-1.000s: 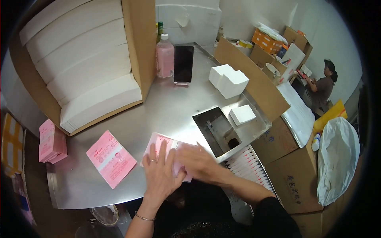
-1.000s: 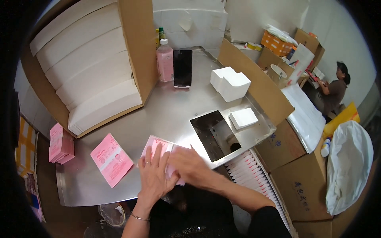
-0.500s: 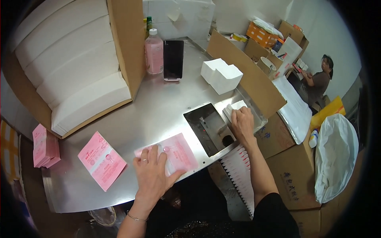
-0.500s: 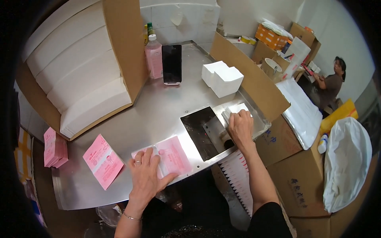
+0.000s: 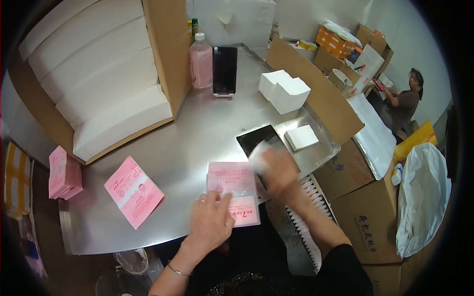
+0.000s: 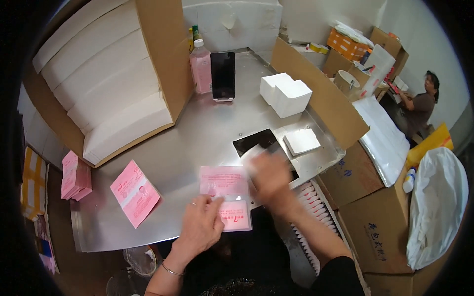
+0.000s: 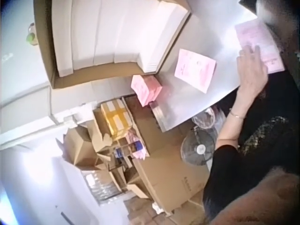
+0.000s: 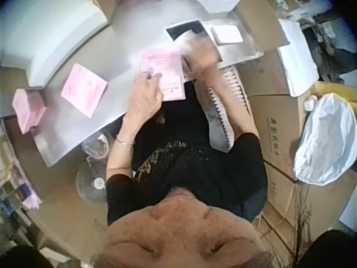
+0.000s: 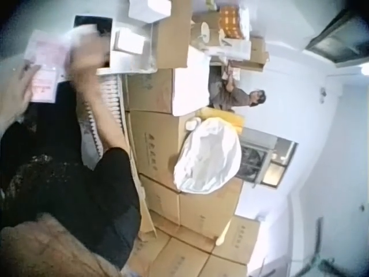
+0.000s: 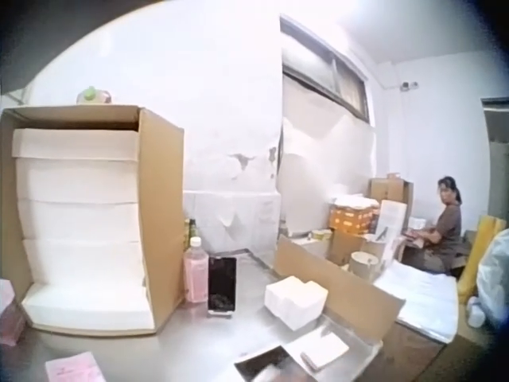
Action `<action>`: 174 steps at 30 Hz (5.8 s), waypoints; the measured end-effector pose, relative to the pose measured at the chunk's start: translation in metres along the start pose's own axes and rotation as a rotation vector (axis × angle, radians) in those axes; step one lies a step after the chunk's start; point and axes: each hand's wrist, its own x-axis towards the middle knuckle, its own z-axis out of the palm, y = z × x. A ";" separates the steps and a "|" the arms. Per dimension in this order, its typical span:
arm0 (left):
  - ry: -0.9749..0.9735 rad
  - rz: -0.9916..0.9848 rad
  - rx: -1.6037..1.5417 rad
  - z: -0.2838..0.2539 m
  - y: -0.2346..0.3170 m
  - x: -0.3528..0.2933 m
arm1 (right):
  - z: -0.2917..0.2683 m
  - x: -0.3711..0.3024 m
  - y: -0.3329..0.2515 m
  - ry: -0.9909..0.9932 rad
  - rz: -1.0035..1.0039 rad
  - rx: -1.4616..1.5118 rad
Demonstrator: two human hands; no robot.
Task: Manually fold and insert pink product sachets into white cardboard boxes.
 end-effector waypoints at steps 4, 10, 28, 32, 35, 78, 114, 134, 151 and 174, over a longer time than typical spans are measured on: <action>-0.004 -0.186 0.025 -0.023 -0.009 0.002 | 0.006 -0.013 -0.086 -0.228 -0.330 0.199; -0.018 -0.247 -0.116 -0.014 0.009 0.011 | 0.076 0.028 -0.027 -0.477 0.132 -0.031; 0.251 -0.673 0.335 -0.069 -0.107 -0.063 | -0.008 -0.027 0.105 -0.123 0.397 -0.649; 0.110 -0.521 0.273 -0.085 -0.110 -0.074 | -0.012 -0.026 0.106 -0.142 0.554 -0.505; 0.163 -0.470 0.221 -0.096 -0.100 -0.067 | -0.011 -0.025 0.110 -0.115 0.503 -0.458; 0.121 -0.155 0.330 -0.012 -0.011 0.013 | -0.015 -0.036 0.071 -0.015 0.482 -0.269; 0.529 -0.506 0.259 -0.074 -0.078 -0.055 | -0.015 0.046 0.061 -0.155 0.436 0.060; 0.265 -0.648 0.303 -0.071 -0.103 -0.073 | 0.024 0.119 0.200 -0.245 0.586 -0.371; 0.378 -0.477 0.405 -0.082 -0.086 -0.067 | -0.063 0.029 0.084 -0.069 0.422 -0.539; -0.003 -0.115 -0.038 -0.021 -0.016 -0.007 | 0.004 -0.030 -0.086 -0.317 -0.347 0.183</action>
